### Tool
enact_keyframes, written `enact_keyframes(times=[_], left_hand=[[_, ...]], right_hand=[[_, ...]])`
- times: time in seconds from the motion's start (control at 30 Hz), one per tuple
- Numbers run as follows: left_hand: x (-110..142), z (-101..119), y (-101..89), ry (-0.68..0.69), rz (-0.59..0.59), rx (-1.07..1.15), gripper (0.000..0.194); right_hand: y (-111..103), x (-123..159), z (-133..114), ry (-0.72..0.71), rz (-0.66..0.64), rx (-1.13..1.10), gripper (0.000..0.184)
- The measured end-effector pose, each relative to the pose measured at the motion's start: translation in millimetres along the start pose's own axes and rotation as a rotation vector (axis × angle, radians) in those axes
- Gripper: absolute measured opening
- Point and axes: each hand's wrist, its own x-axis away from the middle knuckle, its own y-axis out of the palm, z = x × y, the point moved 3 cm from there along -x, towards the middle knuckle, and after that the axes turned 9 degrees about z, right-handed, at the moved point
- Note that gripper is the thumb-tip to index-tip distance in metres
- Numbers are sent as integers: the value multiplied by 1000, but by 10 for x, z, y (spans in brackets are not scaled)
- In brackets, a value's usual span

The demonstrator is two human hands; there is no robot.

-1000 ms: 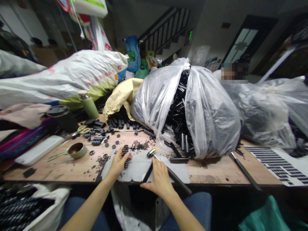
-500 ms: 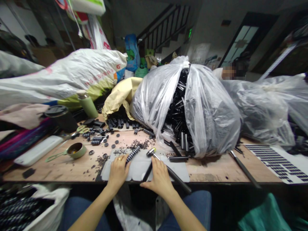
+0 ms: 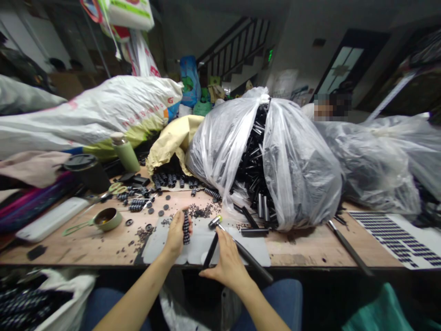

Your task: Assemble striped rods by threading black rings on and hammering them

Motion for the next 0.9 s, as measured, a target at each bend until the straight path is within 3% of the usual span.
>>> enact_keyframes(times=[0.17,0.27,0.43,0.77,0.9], left_hand=[[217,151,57,-283,-117,80,60],[322,205,75,-369,-116,55,54],[421,233,151,-356,-66,74,39],[441,205,184,-285,-53,-49,50],[458,198,200,-333,-90,-79,47]], right_hand=[[-241,-51,-223,-151,-13,-180,105],[-332,-137,-416,-248,-12,-241,104],[-294,-245,-589,-333,-37,-285,101],[-234,-233,-609,-251,-4,-279,95],[-245,-250,-604,-225,-19,-323,95]])
